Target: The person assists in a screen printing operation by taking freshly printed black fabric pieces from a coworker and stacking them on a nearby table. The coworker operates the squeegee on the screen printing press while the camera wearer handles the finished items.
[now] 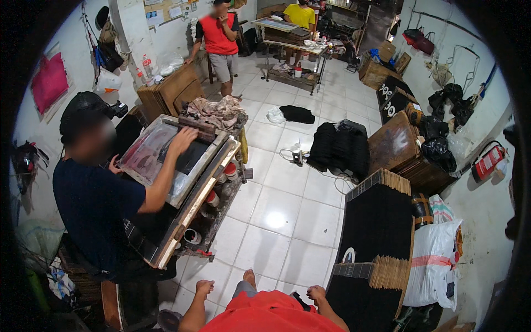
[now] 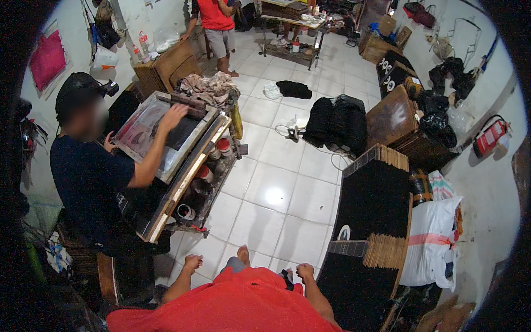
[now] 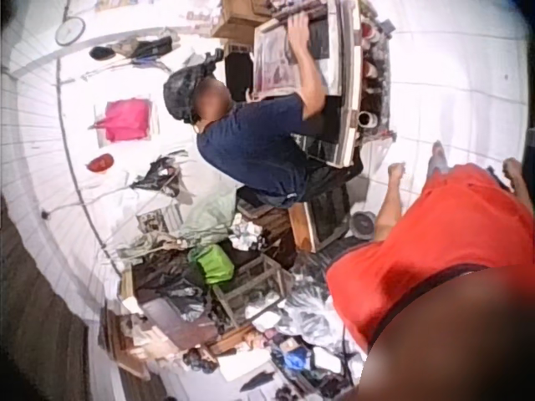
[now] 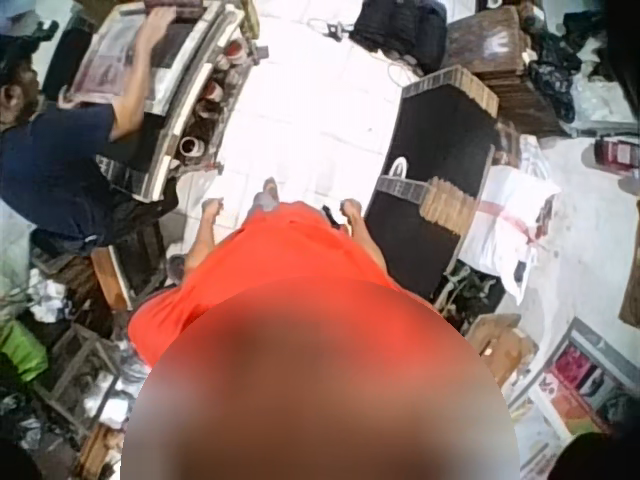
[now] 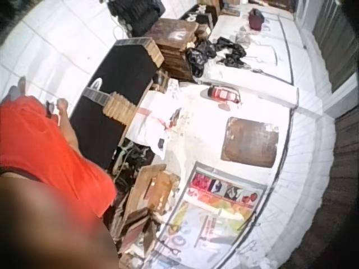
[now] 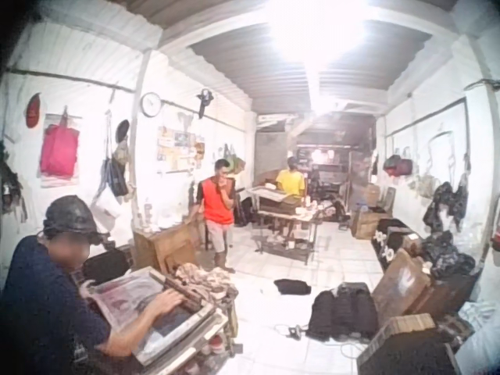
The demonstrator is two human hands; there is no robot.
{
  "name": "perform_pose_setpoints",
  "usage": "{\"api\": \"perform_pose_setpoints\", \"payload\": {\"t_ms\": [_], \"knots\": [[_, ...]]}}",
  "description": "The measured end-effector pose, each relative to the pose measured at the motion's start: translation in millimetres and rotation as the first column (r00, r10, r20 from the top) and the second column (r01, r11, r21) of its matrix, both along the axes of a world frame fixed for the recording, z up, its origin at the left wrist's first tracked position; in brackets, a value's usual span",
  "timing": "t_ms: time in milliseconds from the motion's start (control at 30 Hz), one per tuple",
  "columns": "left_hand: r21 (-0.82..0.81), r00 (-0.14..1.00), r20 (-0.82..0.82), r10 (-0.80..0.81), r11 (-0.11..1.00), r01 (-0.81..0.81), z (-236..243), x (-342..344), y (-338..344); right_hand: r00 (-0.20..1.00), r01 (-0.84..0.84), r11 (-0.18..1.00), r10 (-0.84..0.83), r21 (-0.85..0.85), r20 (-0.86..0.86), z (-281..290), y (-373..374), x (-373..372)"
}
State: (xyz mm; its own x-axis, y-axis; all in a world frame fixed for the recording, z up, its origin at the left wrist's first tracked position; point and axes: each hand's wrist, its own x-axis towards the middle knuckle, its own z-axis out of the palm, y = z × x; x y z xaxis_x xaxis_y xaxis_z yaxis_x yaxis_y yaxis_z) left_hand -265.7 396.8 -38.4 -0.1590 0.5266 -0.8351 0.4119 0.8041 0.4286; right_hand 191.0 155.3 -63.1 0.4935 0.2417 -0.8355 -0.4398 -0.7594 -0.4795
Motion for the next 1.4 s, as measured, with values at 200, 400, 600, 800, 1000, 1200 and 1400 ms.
{"api": "perform_pose_setpoints", "payload": {"t_ms": [200, 400, 600, 800, 1000, 1200, 1400], "knots": [[0.126, 0.94, -0.043, 0.339, 0.935, -0.332, -28.4, -85.9, 34.4, 0.996, -0.08, 0.997, 0.079, 0.019, 0.039, 15.5, 49.6, -13.7], [0.54, 0.542, -0.033, 0.84, 0.471, -0.697, -22.5, -164.0, 79.5, 0.814, -0.567, 0.824, 0.564, -0.025, 0.138, 33.3, 124.7, -50.4], [0.39, 0.193, 0.118, 0.974, 0.133, -0.911, 42.2, -190.3, 149.9, 0.594, -0.748, 0.5, 0.797, 0.436, 0.107, 45.8, 361.4, -177.0], [0.32, 0.404, 0.396, 0.825, 0.288, -0.903, 122.6, -194.3, 138.0, 0.674, 0.093, 0.768, 0.42, 0.634, -0.608, 69.1, 565.0, -305.0], [0.365, 0.479, 0.511, 0.714, 0.324, -0.873, 163.4, -172.7, 130.7, 0.37, 0.43, 0.685, 0.461, 0.588, -0.807, 72.7, 608.6, -319.6], [0.531, 0.641, 0.216, 0.737, 0.461, -0.71, 193.0, -151.7, 99.4, 0.514, 0.418, 0.576, 0.487, 0.702, -0.706, 122.3, 536.5, -261.1], [0.829, 0.791, 0.086, 0.605, 0.397, -0.393, 233.4, -106.3, 81.5, 0.603, 0.435, 0.55, 0.409, 0.713, -0.684, 186.2, 341.4, -148.9]]}}
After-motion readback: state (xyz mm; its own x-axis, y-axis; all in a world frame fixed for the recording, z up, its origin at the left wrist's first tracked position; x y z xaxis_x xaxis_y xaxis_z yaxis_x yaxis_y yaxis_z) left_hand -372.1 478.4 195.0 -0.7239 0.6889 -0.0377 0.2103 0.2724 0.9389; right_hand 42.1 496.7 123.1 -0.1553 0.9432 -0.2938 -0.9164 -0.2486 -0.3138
